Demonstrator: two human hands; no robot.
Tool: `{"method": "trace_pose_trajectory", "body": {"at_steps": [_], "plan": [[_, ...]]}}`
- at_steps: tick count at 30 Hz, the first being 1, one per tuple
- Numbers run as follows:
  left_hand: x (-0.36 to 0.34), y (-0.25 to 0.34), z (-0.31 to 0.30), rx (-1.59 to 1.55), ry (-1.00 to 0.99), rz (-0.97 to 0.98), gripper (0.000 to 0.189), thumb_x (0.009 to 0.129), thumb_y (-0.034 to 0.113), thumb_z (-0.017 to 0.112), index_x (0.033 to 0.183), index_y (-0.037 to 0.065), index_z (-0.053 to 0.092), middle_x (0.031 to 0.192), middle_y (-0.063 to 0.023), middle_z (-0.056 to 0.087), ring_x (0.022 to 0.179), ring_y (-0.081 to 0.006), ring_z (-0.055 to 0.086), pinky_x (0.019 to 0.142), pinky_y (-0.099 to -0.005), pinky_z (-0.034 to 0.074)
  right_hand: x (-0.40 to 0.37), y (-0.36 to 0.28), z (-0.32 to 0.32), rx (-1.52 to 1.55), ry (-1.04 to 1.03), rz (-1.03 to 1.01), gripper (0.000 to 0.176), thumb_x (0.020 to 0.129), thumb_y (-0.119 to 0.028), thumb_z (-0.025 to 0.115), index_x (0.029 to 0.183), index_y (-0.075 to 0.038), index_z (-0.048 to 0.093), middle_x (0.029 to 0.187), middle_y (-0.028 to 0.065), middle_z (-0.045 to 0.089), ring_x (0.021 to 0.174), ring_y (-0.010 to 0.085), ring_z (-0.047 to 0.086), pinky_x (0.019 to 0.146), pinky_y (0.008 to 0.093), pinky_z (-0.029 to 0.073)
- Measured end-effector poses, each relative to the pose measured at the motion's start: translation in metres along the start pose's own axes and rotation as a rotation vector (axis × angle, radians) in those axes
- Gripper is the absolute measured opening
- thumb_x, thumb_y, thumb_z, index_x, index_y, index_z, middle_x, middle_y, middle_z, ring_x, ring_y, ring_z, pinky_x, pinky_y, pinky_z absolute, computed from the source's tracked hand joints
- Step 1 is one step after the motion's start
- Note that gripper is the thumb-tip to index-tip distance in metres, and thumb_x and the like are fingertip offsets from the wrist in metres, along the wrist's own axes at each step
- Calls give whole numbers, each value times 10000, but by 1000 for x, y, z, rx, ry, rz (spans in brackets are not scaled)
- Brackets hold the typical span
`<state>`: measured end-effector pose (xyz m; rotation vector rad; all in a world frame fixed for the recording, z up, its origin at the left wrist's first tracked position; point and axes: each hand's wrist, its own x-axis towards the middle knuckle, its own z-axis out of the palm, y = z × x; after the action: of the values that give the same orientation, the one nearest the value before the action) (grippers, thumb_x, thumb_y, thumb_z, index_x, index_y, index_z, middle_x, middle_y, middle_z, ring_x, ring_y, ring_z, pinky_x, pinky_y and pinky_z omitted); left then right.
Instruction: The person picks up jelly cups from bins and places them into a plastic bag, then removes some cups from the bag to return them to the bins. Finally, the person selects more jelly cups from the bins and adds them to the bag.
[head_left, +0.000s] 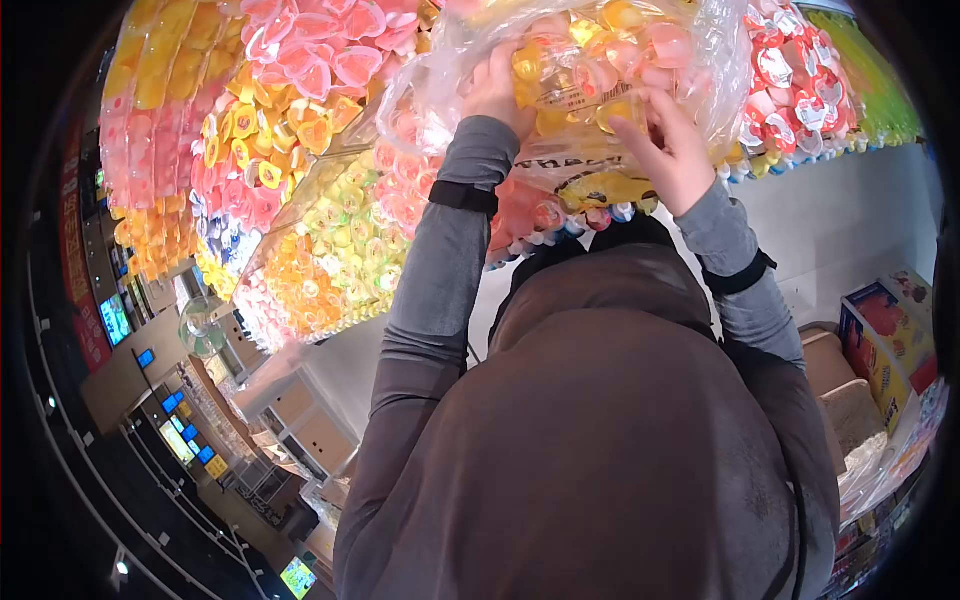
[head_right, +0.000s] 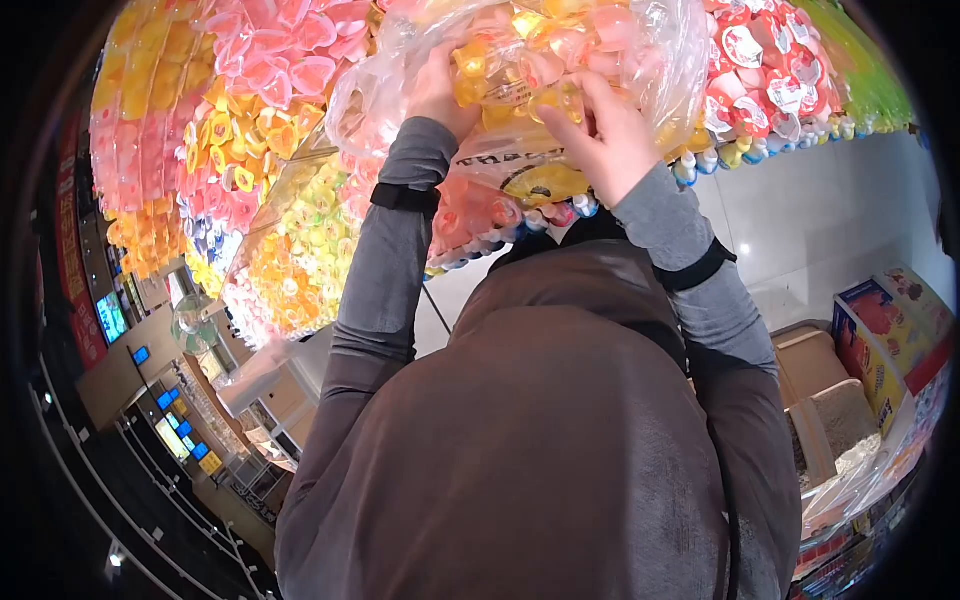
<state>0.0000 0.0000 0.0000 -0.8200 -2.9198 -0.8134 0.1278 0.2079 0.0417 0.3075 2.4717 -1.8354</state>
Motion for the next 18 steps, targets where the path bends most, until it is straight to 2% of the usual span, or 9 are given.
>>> {"method": "trace_pose_trajectory", "body": {"at_steps": [2,5,8,11,12,14,17,18], "plan": [[-2,2,3,53,30,23,696,619,21,726,1243,147,444,1120,-162,560,1078,-351,533,902,-395,466,-5,10,-2,199,-56,110,274,869,-244,638,1020,-43,530,660,13,504,595,141,475,573,283,393],[10,-2,-4,109,-59,-1,684,606,31,738,1224,139,466,1113,-166,566,1073,-359,533,899,-396,467,7,9,7,272,-34,-12,188,839,-150,623,946,-39,515,715,34,509,659,141,504,587,295,406],[8,-8,-1,63,-97,-27,674,587,36,755,1200,128,487,1105,-170,569,1076,-365,528,918,-399,457,19,8,21,143,2,-264,145,813,-3,557,942,-20,494,826,30,513,790,150,522,679,277,435],[-11,0,-13,33,113,93,639,594,31,765,1169,103,498,1117,-163,569,1056,-310,569,879,-376,495,32,15,41,-30,-59,-442,149,769,23,537,899,-13,472,856,103,521,844,233,523,717,319,437],[-18,2,-16,-52,137,17,628,605,35,770,1168,97,497,1114,-149,572,1038,-286,583,857,-366,508,32,13,51,-47,-5,-433,174,765,-85,609,895,-38,503,835,190,530,763,366,531,652,410,450],[-36,4,-21,-220,186,-143,609,627,43,779,1164,85,494,1110,-121,578,1002,-240,611,813,-347,534,30,7,63,-191,-50,-329,196,768,-133,632,881,-43,500,820,192,557,759,372,561,654,423,460],[-52,11,-27,-585,372,-266,469,665,22,724,1088,36,523,1098,-103,594,1011,-246,590,764,-340,543,30,-8,72,-393,-54,-175,261,779,-237,654,906,-51,522,828,197,611,781,379,607,678,444,482],[-57,16,-31,-847,354,-350,460,697,17,709,1113,42,514,1098,-100,583,985,-229,601,735,-325,545,32,-14,75,-459,-40,-127,290,784,-277,659,922,-54,535,836,200,632,793,381,623,690,451,491]]}}
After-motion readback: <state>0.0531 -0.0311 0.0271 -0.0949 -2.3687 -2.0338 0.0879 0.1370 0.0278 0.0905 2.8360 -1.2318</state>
